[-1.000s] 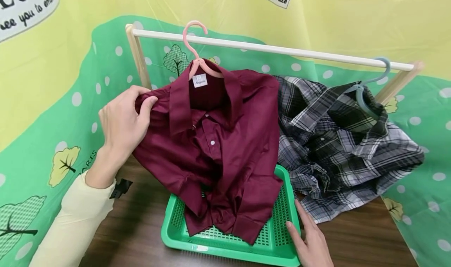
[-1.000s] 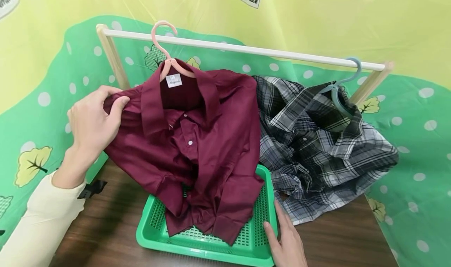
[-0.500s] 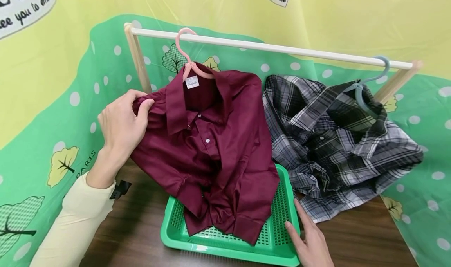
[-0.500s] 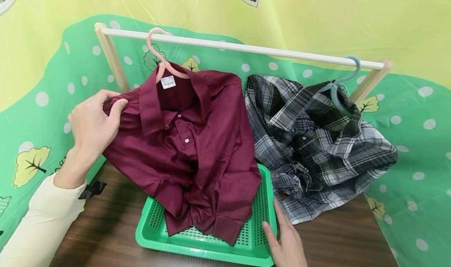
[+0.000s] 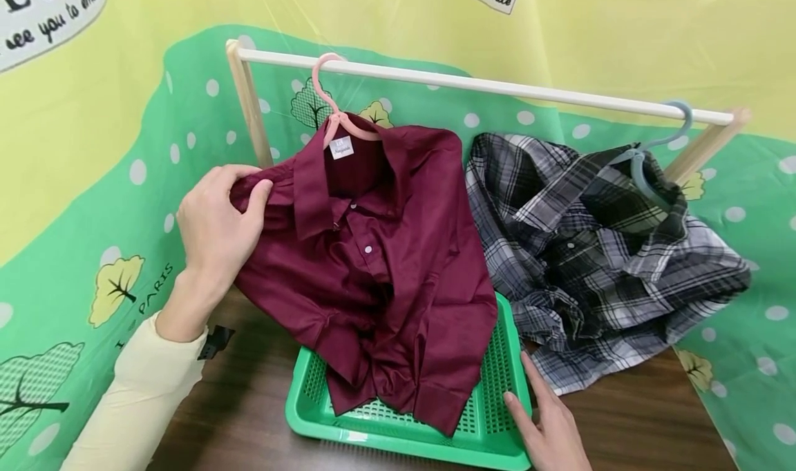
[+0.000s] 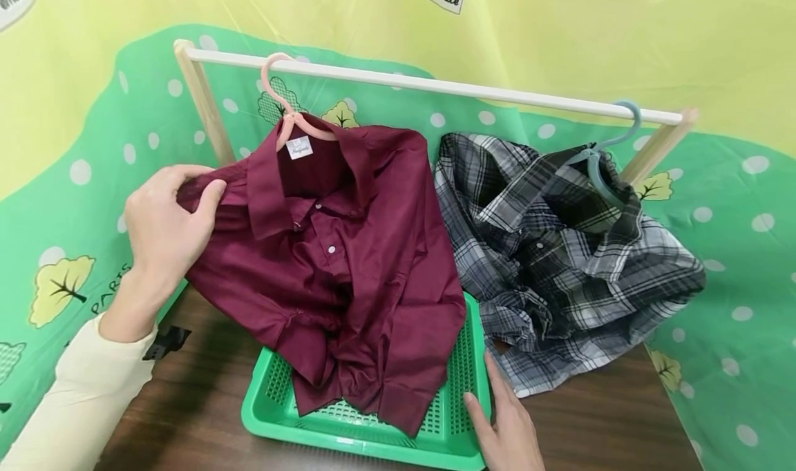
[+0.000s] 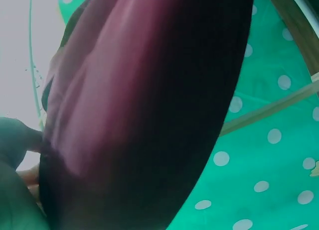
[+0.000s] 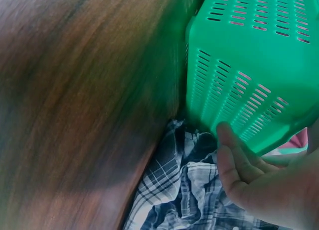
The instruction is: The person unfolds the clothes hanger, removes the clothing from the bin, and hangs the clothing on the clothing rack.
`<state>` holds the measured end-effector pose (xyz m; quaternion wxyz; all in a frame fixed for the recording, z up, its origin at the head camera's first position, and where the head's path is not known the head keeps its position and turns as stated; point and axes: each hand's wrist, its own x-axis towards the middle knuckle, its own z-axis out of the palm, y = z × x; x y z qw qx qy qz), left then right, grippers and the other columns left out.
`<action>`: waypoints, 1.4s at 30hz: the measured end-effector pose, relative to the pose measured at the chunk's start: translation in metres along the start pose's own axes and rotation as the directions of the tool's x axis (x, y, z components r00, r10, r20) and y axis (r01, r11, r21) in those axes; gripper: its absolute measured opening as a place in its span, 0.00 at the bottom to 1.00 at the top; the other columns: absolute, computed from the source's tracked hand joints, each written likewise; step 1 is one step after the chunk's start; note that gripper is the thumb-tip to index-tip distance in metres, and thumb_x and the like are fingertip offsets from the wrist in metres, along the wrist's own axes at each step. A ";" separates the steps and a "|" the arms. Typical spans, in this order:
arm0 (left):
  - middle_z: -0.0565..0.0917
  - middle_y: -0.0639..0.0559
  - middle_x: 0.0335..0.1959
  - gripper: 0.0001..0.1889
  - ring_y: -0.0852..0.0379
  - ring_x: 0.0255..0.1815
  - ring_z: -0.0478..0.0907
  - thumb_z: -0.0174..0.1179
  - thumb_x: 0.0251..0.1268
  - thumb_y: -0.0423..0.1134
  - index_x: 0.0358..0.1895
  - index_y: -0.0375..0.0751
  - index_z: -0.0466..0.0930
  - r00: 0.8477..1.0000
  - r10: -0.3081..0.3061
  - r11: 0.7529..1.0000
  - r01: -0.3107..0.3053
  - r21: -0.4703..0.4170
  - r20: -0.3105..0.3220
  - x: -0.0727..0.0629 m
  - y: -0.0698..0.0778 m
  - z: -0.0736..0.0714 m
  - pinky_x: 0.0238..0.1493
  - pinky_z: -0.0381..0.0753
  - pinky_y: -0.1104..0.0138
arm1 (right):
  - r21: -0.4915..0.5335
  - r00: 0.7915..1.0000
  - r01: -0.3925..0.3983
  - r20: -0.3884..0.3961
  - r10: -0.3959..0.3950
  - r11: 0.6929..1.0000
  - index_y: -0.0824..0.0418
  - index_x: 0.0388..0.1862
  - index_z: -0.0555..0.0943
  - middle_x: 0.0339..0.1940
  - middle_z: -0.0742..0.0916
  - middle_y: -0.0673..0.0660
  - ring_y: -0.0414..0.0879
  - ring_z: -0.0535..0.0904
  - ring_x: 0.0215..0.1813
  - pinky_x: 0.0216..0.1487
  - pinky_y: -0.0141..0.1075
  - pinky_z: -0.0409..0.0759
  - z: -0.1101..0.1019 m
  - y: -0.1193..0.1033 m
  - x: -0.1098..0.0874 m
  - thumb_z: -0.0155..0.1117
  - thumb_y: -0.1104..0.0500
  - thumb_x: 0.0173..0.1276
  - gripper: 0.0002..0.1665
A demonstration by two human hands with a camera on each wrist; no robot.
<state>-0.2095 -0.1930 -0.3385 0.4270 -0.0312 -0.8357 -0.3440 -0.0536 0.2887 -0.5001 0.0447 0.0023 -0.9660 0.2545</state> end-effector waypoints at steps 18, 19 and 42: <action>0.88 0.49 0.51 0.21 0.62 0.34 0.82 0.78 0.65 0.28 0.60 0.41 0.89 0.887 0.379 0.904 -0.294 -0.310 0.264 -0.115 0.009 0.030 0.33 0.79 0.74 | 0.026 0.998 -0.055 0.037 0.054 0.998 0.60 0.93 0.61 0.83 0.78 0.75 0.56 0.92 0.55 0.49 0.46 0.89 -0.001 0.000 0.002 0.65 0.46 0.89 0.44; 0.88 0.50 0.53 0.21 0.64 0.34 0.81 0.79 0.66 0.29 0.61 0.42 0.88 0.879 0.367 0.911 -0.273 -0.309 0.305 -0.122 0.009 0.031 0.32 0.78 0.75 | 0.027 0.998 -0.052 0.033 0.051 0.998 0.60 0.93 0.62 0.82 0.78 0.75 0.50 0.91 0.50 0.47 0.43 0.87 -0.001 0.000 0.002 0.65 0.47 0.89 0.44; 0.65 0.68 0.18 0.42 0.72 0.21 0.59 0.74 0.77 0.50 0.90 0.58 0.66 0.456 0.323 0.942 -0.242 -0.233 0.829 -0.185 0.023 0.020 0.28 0.70 0.70 | 0.036 0.999 -0.033 0.027 0.032 0.999 0.62 0.93 0.61 0.83 0.77 0.75 0.74 0.83 0.74 0.61 0.61 0.89 0.001 0.002 0.000 0.65 0.49 0.89 0.45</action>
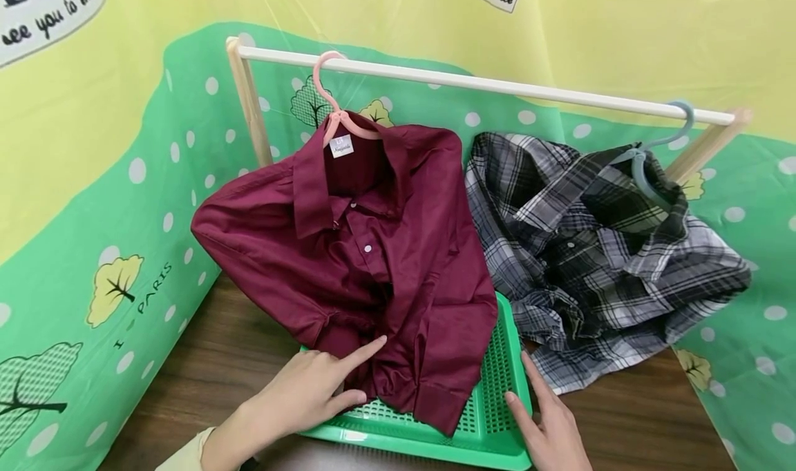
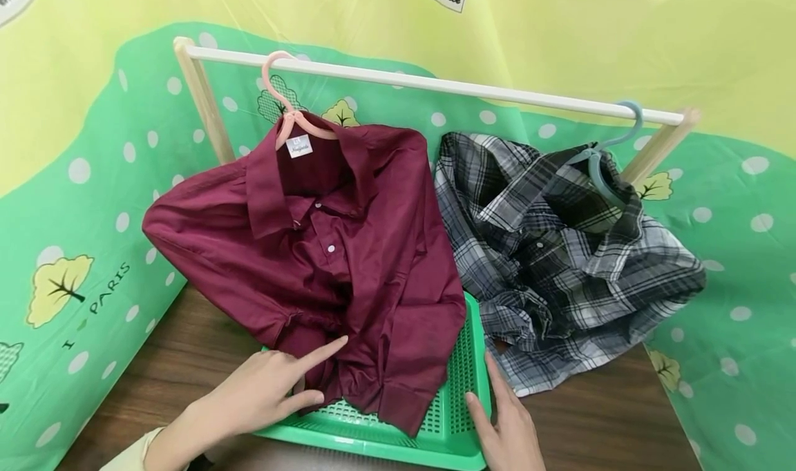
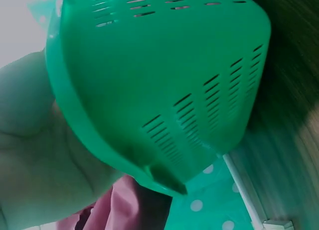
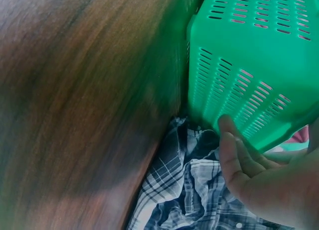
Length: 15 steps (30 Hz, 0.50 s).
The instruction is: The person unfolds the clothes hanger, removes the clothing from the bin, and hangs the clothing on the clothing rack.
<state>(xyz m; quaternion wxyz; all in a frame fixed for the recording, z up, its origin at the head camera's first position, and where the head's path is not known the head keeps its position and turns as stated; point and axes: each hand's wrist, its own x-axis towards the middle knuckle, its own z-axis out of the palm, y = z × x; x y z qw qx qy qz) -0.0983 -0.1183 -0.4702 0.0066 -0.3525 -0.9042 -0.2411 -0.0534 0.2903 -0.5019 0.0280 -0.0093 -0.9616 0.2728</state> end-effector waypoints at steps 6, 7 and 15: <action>0.60 0.68 0.15 0.41 0.69 0.18 0.57 0.72 0.80 0.51 0.90 0.59 0.66 0.989 -0.015 0.999 0.022 -0.043 0.147 -0.002 -0.001 0.005 0.28 0.67 0.71 | 0.008 1.000 -0.007 0.012 0.007 1.000 0.60 0.94 0.59 0.84 0.76 0.75 0.76 0.81 0.76 0.65 0.67 0.86 0.000 0.001 0.000 0.64 0.47 0.89 0.45; 0.62 0.67 0.17 0.40 0.69 0.19 0.59 0.72 0.80 0.50 0.90 0.60 0.66 0.988 -0.013 0.999 0.020 -0.047 0.157 -0.002 -0.001 0.006 0.29 0.68 0.71 | 0.009 1.000 0.000 0.005 0.000 1.000 0.60 0.94 0.60 0.84 0.76 0.75 0.77 0.81 0.76 0.66 0.68 0.85 0.001 0.001 -0.001 0.64 0.48 0.89 0.45; 0.80 0.28 0.78 0.43 0.33 0.71 0.87 0.72 0.79 0.52 0.92 0.62 0.62 0.964 -0.113 0.992 0.121 -0.019 0.242 0.007 0.002 0.008 0.66 0.88 0.39 | 0.016 1.000 0.023 -0.013 -0.022 1.000 0.60 0.94 0.60 0.83 0.76 0.75 0.77 0.80 0.76 0.69 0.72 0.82 0.001 0.002 -0.002 0.64 0.49 0.89 0.44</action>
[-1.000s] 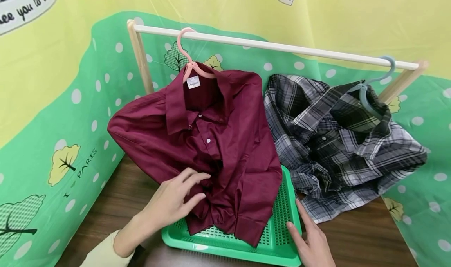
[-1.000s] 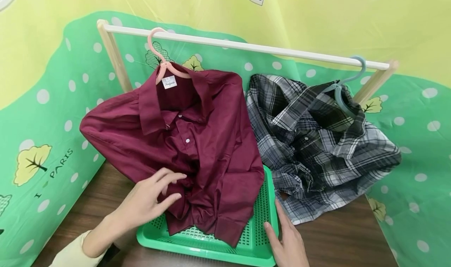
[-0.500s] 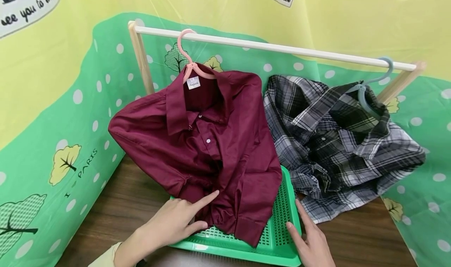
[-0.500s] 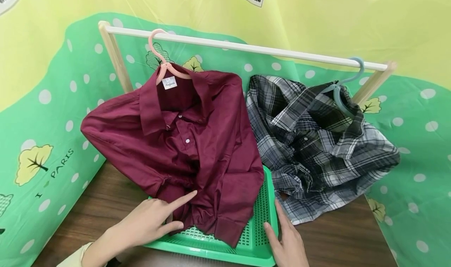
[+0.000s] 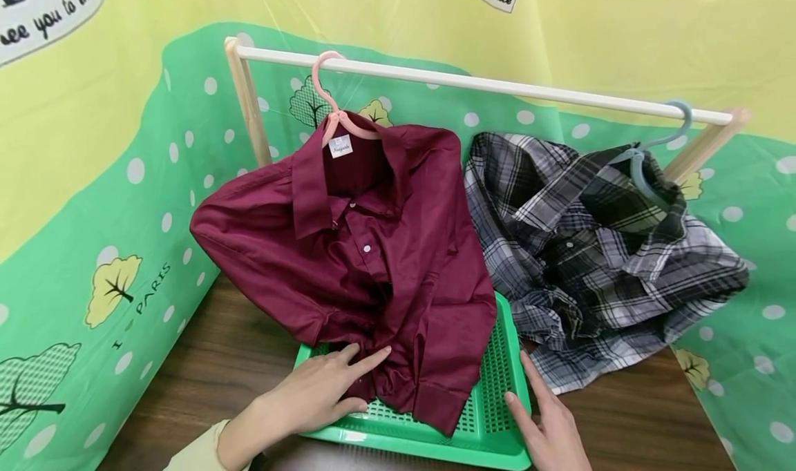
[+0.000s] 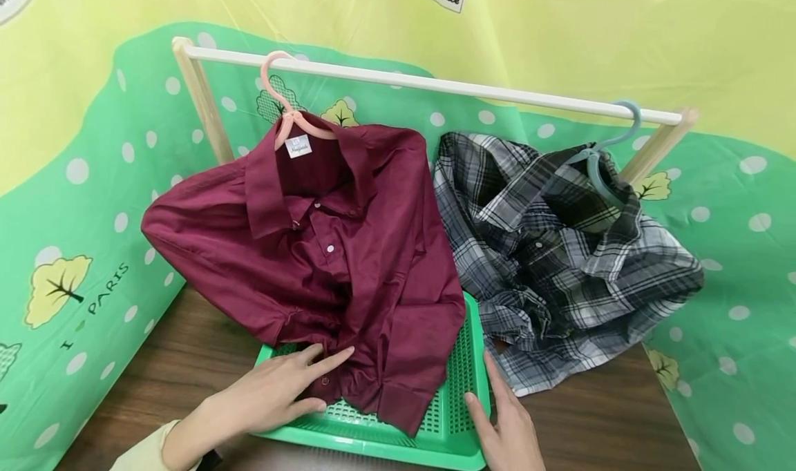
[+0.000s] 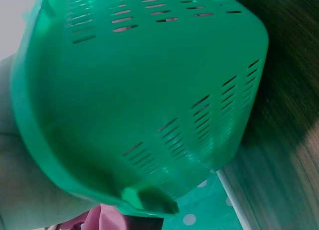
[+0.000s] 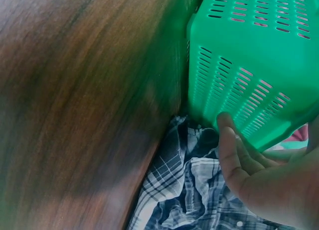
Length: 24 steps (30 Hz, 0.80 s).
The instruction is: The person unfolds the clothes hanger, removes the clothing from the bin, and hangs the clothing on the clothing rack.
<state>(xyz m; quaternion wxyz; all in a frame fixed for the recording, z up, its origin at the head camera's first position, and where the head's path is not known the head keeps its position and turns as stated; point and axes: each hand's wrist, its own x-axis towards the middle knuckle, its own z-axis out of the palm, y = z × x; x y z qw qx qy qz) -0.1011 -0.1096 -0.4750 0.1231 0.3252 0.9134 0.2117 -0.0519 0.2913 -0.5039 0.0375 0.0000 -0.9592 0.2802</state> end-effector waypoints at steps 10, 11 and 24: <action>0.74 0.34 0.85 0.40 0.35 0.79 0.80 0.67 0.84 0.54 0.89 0.41 0.66 0.999 -0.022 0.997 0.020 -0.072 -0.036 0.003 -0.002 -0.004 0.74 0.83 0.39 | -0.013 0.999 0.022 -0.036 -0.022 1.000 0.59 0.93 0.62 0.83 0.78 0.73 0.74 0.83 0.74 0.65 0.69 0.85 0.002 0.002 -0.002 0.66 0.51 0.88 0.43; 0.73 0.33 0.85 0.40 0.35 0.80 0.80 0.66 0.85 0.55 0.89 0.40 0.66 0.999 -0.026 0.994 0.022 -0.102 -0.038 0.003 -0.003 -0.004 0.75 0.82 0.38 | -0.012 0.999 0.023 -0.039 -0.024 1.000 0.59 0.93 0.63 0.82 0.78 0.73 0.74 0.83 0.74 0.65 0.69 0.85 0.002 0.002 -0.002 0.66 0.51 0.88 0.43; 0.89 0.30 0.66 0.49 0.41 0.55 0.95 0.64 0.88 0.46 0.92 0.27 0.42 0.998 0.001 0.537 -0.052 -0.842 -0.060 0.012 -0.005 -0.020 0.62 0.90 0.68 | -0.006 0.999 0.017 -0.036 -0.017 1.000 0.60 0.93 0.63 0.83 0.78 0.73 0.74 0.83 0.74 0.65 0.67 0.86 0.002 0.001 -0.002 0.66 0.51 0.88 0.43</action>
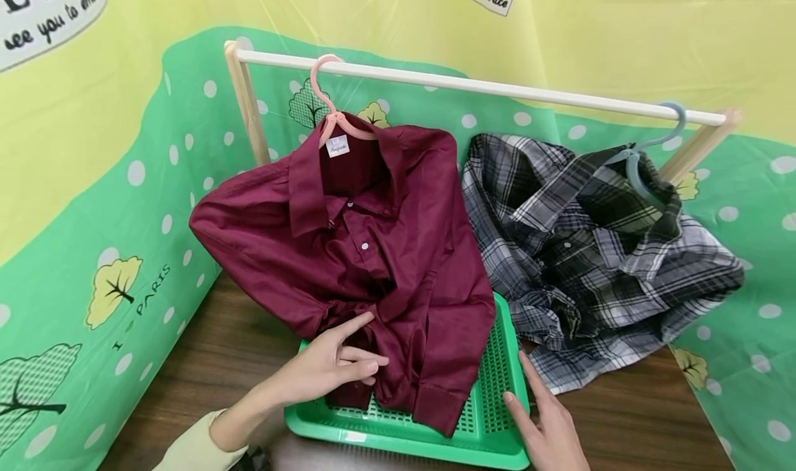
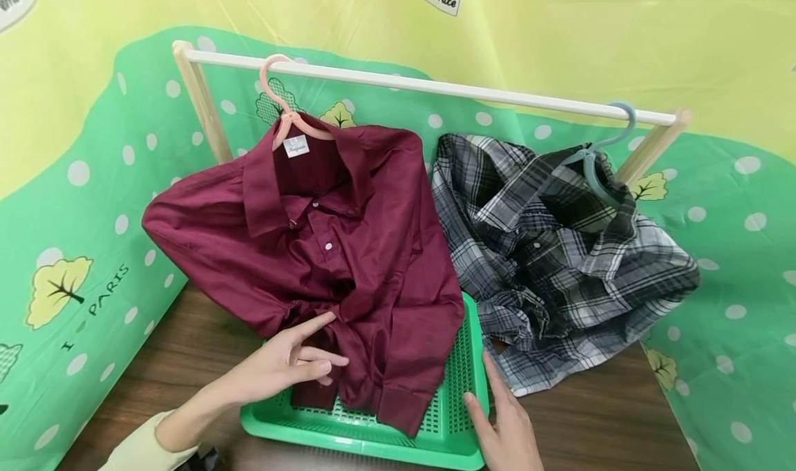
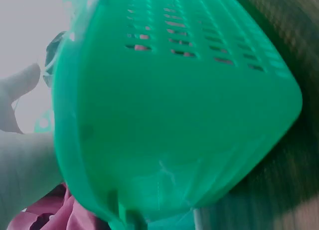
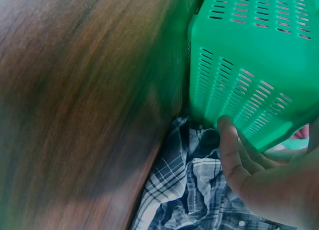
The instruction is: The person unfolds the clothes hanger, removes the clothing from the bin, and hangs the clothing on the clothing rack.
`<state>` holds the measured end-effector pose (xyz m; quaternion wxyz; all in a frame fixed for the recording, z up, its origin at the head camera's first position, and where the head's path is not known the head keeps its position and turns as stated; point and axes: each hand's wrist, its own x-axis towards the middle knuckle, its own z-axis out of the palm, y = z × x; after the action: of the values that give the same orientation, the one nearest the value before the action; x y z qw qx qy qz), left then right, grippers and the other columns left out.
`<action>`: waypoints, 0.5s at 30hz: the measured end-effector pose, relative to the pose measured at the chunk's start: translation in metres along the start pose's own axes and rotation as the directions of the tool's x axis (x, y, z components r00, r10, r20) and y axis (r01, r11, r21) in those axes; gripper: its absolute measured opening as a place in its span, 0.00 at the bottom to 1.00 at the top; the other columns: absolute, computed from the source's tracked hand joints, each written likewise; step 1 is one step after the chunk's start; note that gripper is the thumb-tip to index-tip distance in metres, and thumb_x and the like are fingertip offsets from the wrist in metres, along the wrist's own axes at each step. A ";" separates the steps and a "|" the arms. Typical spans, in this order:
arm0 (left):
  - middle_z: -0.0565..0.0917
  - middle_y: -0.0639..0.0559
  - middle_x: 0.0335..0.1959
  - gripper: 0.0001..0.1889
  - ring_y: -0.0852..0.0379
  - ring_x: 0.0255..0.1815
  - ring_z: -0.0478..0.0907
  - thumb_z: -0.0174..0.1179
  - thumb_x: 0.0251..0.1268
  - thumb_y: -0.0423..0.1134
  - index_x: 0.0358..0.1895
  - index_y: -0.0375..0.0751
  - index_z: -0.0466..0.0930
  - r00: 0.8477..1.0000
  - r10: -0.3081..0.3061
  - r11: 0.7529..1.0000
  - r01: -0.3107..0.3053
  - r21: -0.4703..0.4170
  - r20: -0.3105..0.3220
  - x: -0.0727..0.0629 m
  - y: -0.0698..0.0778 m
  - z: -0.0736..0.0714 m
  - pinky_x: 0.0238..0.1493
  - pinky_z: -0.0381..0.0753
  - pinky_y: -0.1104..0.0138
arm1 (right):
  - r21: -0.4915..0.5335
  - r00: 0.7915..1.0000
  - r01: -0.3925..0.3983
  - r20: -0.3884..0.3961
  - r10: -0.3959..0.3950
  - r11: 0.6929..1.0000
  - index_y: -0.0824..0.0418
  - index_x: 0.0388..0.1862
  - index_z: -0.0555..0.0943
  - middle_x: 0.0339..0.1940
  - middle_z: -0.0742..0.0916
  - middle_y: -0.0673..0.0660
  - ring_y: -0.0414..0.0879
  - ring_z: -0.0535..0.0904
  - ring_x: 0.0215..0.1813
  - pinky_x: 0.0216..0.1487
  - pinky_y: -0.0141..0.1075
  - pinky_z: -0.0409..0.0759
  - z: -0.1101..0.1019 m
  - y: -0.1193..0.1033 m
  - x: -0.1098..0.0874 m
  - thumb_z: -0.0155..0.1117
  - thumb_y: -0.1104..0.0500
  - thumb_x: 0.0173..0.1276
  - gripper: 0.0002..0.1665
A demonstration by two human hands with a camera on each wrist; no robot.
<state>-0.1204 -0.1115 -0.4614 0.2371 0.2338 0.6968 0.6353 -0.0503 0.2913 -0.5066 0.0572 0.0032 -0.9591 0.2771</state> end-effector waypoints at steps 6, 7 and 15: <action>0.67 0.24 0.86 0.49 0.30 0.74 0.84 0.61 0.89 0.42 0.93 0.31 0.35 0.998 0.046 0.971 -0.057 -0.233 -0.051 0.000 0.005 0.000 0.75 0.80 0.71 | 0.005 0.999 -0.025 0.030 0.025 1.000 0.59 0.94 0.61 0.84 0.77 0.73 0.74 0.83 0.74 0.65 0.65 0.86 -0.002 0.000 0.001 0.65 0.49 0.89 0.44; 0.60 0.25 0.90 0.49 0.34 0.76 0.84 0.61 0.89 0.42 0.94 0.32 0.35 0.996 0.061 0.963 -0.075 -0.257 -0.063 0.000 0.007 -0.001 0.75 0.78 0.72 | 0.007 0.999 -0.033 0.038 0.033 0.999 0.59 0.94 0.61 0.84 0.77 0.73 0.73 0.83 0.74 0.63 0.63 0.88 -0.002 0.000 0.002 0.65 0.49 0.89 0.44; 0.31 0.28 0.95 0.43 0.72 0.84 0.69 0.51 0.91 0.37 0.93 0.28 0.35 0.937 0.316 0.891 -0.346 -0.294 -0.145 0.007 0.015 -0.014 0.83 0.72 0.72 | 0.034 0.995 -0.075 0.073 0.072 0.997 0.59 0.94 0.60 0.83 0.77 0.75 0.63 0.90 0.65 0.51 0.44 0.91 -0.003 0.000 0.004 0.65 0.48 0.89 0.45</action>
<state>-0.1346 -0.1164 -0.4453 0.1268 0.2785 0.5465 0.7796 -0.0538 0.2930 -0.5035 0.0123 -0.0211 -0.9548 0.2963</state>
